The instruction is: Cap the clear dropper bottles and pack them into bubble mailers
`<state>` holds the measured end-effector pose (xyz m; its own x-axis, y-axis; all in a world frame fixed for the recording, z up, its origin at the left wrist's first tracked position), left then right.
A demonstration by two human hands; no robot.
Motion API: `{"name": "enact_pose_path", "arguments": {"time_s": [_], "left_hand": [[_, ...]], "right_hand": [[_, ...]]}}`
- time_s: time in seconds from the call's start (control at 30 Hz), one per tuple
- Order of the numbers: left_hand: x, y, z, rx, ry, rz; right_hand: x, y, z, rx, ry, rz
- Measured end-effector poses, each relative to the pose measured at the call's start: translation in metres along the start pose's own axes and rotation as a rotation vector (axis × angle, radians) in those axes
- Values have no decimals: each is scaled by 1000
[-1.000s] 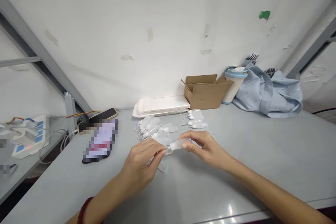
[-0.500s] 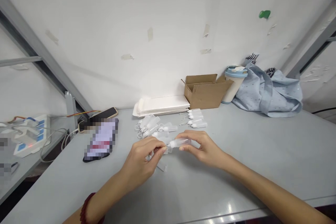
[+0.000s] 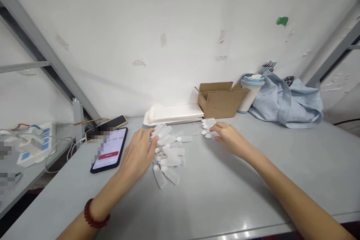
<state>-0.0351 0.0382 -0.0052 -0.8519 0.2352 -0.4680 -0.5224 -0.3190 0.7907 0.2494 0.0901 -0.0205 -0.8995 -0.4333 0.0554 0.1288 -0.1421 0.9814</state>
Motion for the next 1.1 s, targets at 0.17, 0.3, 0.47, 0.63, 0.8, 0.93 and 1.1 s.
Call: {"name": "enact_pose_path", "arguments": {"time_s": [0.17, 0.3, 0.47, 0.63, 0.8, 0.93, 1.1], "left_hand": [[-4, -7, -2, 11, -42, 18], [-8, -9, -5, 34, -66, -49], [-15, -11, -11, 64, -87, -117], [-24, -12, -16, 100, -114, -210], [-31, -11, -19, 169, -130, -307], [-36, -9, -20, 204, -139, -359], [-36, -8, -21, 195, -147, -381]], "right_hand": [[-10, -1, 2, 88, -57, -23], [-10, -9, 1, 116, -36, 23], [-1, -8, -2, 108, 28, 123], [18, 12, -9, 64, 92, 441], [39, 26, -19, 122, 158, 845], [45, 24, -22, 163, 161, 997], [45, 22, -22, 151, 169, 1032]]}}
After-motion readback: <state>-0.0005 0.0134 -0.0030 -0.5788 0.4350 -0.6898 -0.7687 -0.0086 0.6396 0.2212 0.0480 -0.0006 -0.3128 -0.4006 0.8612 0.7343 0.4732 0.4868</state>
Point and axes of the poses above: each hand's wrist, its own z-axis towards the middle knuckle, its own y-axis out of the back of the hand, x = y × z, the point moved 2 cm from there along z, towards the middle knuckle, and after that the axes turned 5 degrees about -z, right-handed, at the moved point
